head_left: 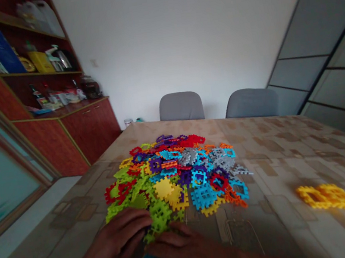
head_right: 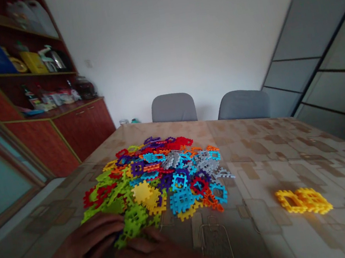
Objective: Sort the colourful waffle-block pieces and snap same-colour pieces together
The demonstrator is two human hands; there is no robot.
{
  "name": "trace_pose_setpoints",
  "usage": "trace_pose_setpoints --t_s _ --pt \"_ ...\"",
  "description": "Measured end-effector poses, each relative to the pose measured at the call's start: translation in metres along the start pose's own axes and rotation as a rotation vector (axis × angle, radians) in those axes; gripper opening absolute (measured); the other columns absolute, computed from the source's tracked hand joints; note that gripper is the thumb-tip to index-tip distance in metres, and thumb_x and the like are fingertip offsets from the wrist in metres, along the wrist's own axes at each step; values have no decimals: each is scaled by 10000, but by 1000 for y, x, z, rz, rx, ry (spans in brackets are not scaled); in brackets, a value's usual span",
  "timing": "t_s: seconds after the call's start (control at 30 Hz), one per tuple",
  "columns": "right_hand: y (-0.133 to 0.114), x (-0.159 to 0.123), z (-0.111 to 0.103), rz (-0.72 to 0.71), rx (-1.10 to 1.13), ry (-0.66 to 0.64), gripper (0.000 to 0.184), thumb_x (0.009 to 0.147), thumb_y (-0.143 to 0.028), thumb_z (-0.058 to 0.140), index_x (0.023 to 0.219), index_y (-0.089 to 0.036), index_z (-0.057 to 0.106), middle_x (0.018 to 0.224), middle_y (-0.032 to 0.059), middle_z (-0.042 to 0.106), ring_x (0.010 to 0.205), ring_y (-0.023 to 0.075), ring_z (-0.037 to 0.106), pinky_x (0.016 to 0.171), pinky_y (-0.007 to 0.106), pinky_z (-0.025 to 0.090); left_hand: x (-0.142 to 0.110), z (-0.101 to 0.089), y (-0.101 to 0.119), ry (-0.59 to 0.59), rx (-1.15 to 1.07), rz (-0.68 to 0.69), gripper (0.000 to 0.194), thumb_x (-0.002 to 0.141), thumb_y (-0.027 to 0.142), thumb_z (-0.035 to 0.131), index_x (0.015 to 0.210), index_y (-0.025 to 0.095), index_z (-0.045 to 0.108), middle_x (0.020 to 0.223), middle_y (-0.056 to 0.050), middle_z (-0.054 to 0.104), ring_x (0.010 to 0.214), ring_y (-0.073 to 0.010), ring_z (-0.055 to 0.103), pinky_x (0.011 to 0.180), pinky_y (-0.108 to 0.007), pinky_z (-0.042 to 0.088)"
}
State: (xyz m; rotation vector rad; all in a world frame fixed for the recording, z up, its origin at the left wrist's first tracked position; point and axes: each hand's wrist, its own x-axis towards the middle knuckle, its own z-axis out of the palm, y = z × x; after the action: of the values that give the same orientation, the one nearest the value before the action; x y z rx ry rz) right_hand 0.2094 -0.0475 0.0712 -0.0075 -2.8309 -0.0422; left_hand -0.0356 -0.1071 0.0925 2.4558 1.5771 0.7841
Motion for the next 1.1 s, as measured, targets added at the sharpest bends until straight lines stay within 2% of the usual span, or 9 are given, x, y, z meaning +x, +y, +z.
trace_pose_setpoints --t_s 0.1,0.2,0.3,0.43,0.57,0.73,0.83,0.93,1.1 --pt "6 -14 -4 75 33 -26 384 1005 -550 500 1180 -222 595 1401 60 592 1282 228 493 1154 442 334 4 5 -5 -50 24 -3 441 925 178 544 1257 439 672 1250 46 731 1126 -226 695 977 -329 563" --pt "10 -38 -16 203 123 -29 361 960 -501 604 1175 -212 598 1350 62 621 1255 235 524 1173 422 297 14 8 -2 -117 86 39 534 923 161 540 1377 438 582 1388 40 650 1259 -249 619 1063 -412 511" --pt "10 -58 -24 327 183 1 262 933 -412 668 1107 -224 616 1234 34 672 1169 221 570 1088 367 386 33 6 9 -202 107 151 666 880 71 494 1442 427 508 1471 58 575 1353 -232 533 1146 -442 421" --pt "9 -68 -24 466 175 21 76 962 -251 609 1035 -239 628 1054 12 708 970 204 616 922 341 480 47 7 18 -266 92 253 770 799 -13 458 1442 407 502 1448 63 592 1362 -204 515 1197 -430 342" --pt "9 -64 -16 472 172 29 224 955 -226 615 1178 -223 605 1197 41 688 1031 222 606 945 355 488 35 19 3 -203 171 233 706 850 20 514 1444 403 496 1404 15 618 1337 -242 532 1187 -472 346" --pt "14 -58 -17 492 78 100 148 959 -161 619 1098 -204 647 1057 33 714 940 210 625 858 344 533 25 24 -12 -203 223 249 773 847 63 640 1515 371 404 1461 -22 566 1379 -284 483 1188 -492 348" --pt "22 -65 -22 605 18 158 275 930 -114 625 1194 -185 648 1179 88 694 1054 261 621 919 411 552 27 20 -10 -245 219 260 830 822 63 678 1529 374 373 1468 -16 564 1368 -280 498 1200 -502 330" --pt "31 -71 -21 675 -41 131 418 874 -109 693 1285 -146 627 1294 130 656 1173 324 585 998 497 538 30 19 -7 -202 232 245 790 820 91 710 1501 367 418 1416 -27 609 1324 -285 545 1162 -469 397" --pt "37 -68 -11 643 -92 114 416 873 -70 690 1282 -130 639 1275 125 675 1147 306 603 991 454 551 29 20 3 -45 222 134 705 894 323 733 1510 316 390 1375 -56 642 1213 -267 636 1048 -365 518"
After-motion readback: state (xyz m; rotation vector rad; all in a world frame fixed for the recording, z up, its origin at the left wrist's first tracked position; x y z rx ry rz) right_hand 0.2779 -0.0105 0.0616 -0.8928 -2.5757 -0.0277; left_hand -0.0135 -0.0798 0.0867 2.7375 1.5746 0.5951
